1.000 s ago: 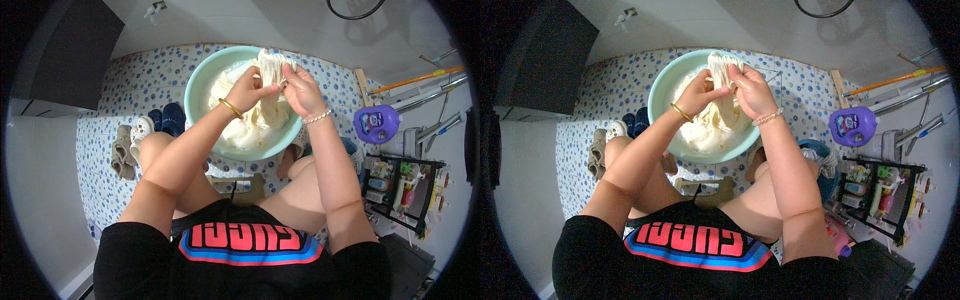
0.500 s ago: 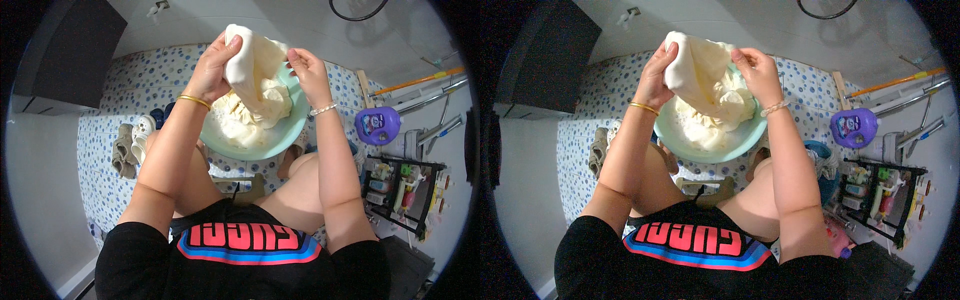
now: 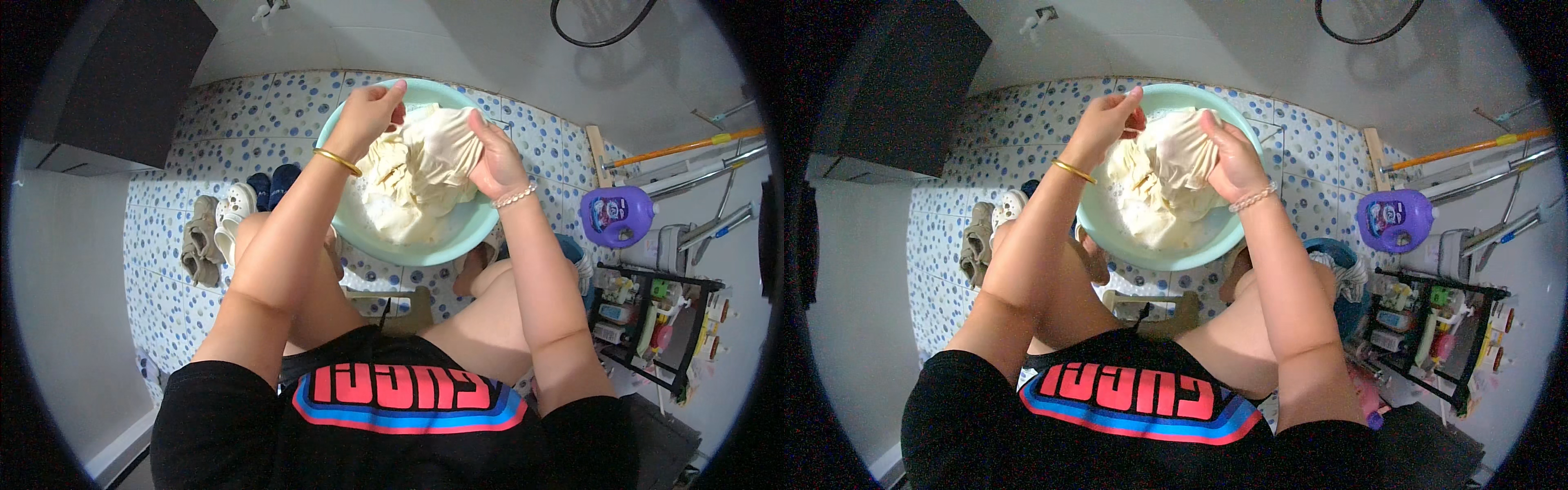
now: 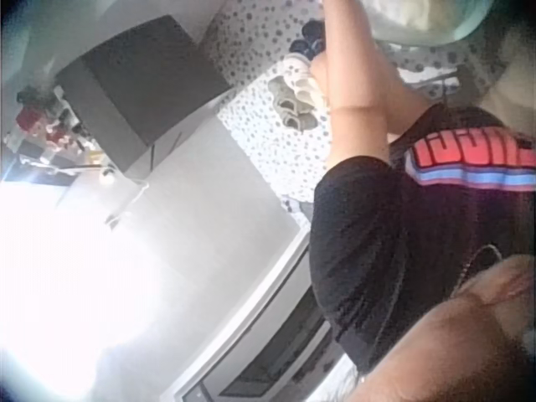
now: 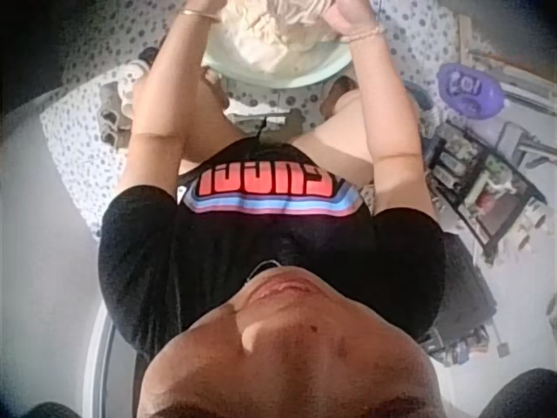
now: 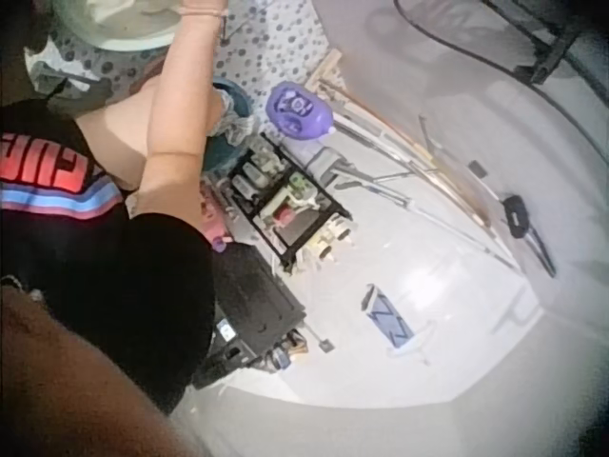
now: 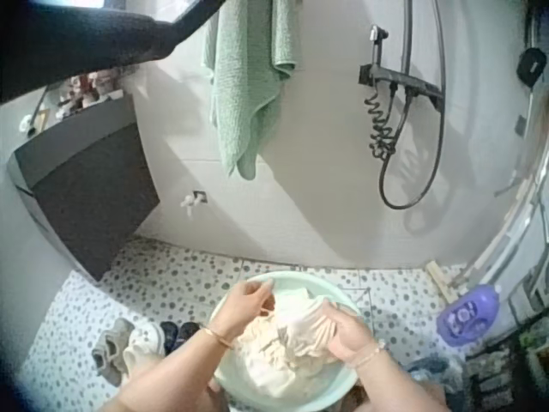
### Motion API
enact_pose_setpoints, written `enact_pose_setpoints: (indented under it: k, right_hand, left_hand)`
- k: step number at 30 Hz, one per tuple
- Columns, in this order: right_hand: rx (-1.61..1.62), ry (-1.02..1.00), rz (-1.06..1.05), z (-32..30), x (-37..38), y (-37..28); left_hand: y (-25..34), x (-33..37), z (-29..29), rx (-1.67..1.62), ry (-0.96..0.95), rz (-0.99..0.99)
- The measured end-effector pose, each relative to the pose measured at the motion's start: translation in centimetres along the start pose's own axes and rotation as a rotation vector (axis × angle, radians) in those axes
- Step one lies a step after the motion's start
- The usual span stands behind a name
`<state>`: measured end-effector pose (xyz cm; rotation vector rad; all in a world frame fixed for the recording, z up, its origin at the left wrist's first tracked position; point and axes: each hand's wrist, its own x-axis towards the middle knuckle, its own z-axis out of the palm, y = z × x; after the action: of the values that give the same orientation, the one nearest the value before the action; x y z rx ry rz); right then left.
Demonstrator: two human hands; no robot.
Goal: The person is hand-washing a light-colored garment in a light blue basin filled with soapy water. They repeatedly submerge, scrub, and wring the fabric by hand to clean it.
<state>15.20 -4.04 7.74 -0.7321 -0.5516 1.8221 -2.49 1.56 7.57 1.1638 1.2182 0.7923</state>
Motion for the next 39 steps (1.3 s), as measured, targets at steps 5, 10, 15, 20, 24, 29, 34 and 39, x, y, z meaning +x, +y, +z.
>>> enact_pose_setpoints:
  k: [5, 10, 15, 20, 24, 29, 34, 39]
  right_hand:
    - [0.181, -0.085, 0.016, -0.3, -0.3, 0.2]
    - [-0.072, -0.046, -0.148, -0.5, 0.1, -0.9]
    - [-0.051, -0.059, -0.335, 0.8, -0.6, -2.0]
    - [-0.087, -0.121, -0.191, 1.6, -0.5, -1.5]
    - [-0.021, -0.168, -0.343, 0.8, 0.0, -1.8]
    - [0.170, -0.186, -0.219, 0.9, -0.6, -1.5]
    - [-0.648, 0.031, 0.239, -2.3, -1.8, -0.9]
    - [-1.409, 0.117, 0.371, -7.9, -0.4, 4.5]
  left_hand:
    - [-1.6, -1.7, 2.3, -0.248, -0.286, -0.046]
    - [-0.5, -1.1, 1.4, -0.637, -0.323, 0.086]
    - [1.5, -2.6, 1.4, -0.905, -0.391, 0.077]
    - [1.2, -2.4, 1.6, -0.964, -0.556, 0.073]
    - [1.9, -1.8, 0.6, -1.113, -0.472, 0.193]
    - [1.3, -1.2, 0.0, -1.154, -0.352, -0.034]
    - [-2.1, -3.0, 1.3, -0.715, -0.150, -0.356]
    - [-7.1, -5.6, 2.5, -0.996, -0.268, -0.579]
